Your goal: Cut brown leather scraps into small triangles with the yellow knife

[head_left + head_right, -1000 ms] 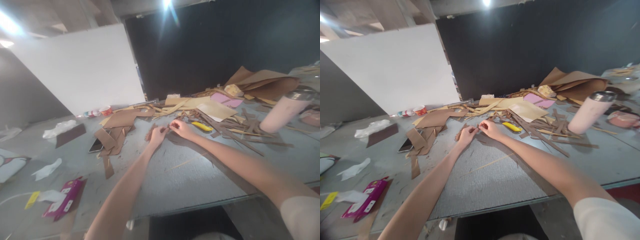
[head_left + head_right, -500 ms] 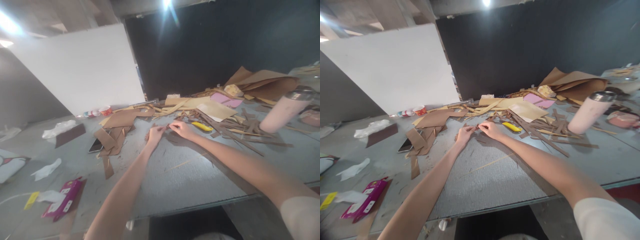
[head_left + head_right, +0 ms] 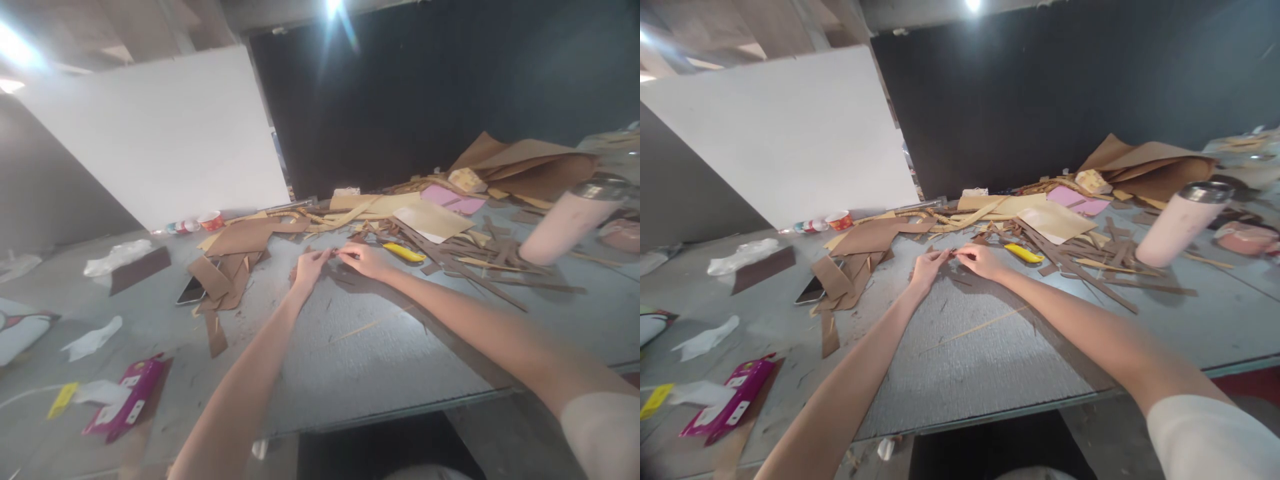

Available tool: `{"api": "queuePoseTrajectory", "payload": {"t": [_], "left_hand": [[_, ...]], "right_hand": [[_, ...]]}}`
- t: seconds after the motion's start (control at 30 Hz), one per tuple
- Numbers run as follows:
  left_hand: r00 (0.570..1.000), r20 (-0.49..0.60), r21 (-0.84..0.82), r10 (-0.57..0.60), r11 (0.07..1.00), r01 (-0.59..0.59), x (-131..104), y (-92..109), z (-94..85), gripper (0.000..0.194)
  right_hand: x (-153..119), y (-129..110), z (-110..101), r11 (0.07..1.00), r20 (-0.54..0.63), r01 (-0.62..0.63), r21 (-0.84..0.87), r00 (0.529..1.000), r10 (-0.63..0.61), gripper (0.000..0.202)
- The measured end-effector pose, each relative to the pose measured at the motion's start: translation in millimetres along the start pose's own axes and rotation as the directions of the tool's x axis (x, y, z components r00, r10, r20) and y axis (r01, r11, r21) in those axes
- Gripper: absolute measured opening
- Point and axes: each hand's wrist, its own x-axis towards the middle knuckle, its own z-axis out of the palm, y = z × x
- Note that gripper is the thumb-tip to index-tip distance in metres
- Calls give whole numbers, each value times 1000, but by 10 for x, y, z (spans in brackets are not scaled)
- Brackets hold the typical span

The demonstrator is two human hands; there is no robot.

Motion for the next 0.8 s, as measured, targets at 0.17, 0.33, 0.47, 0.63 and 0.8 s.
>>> {"api": "queuePoseTrajectory", "payload": {"t": [0.17,0.33,0.47,0.63,0.8], "left_hand": [[1000,2,-9,-11,1000,11,7,-10,-18,48],[1000,-14,-18,-15,1000,15,36,-61,-19,50],[999,-40,-18,-16,1000,16,58,-104,-15,50],[998,-57,-31,-27,999,25,69,-118,-15,51],[998,-56,-45,-31,999,28,58,-110,-8,51]], "right_hand": [[2,-8,1,999,19,29,-21,999,-28,33],[-1,-28,-7,998,39,51,-20,998,-50,31],[-6,-50,-11,999,41,42,-23,998,-41,32],[-18,-67,-16,998,-29,22,-55,999,-24,31],[-14,-25,-12,995,-109,-50,-92,993,40,31]]}}
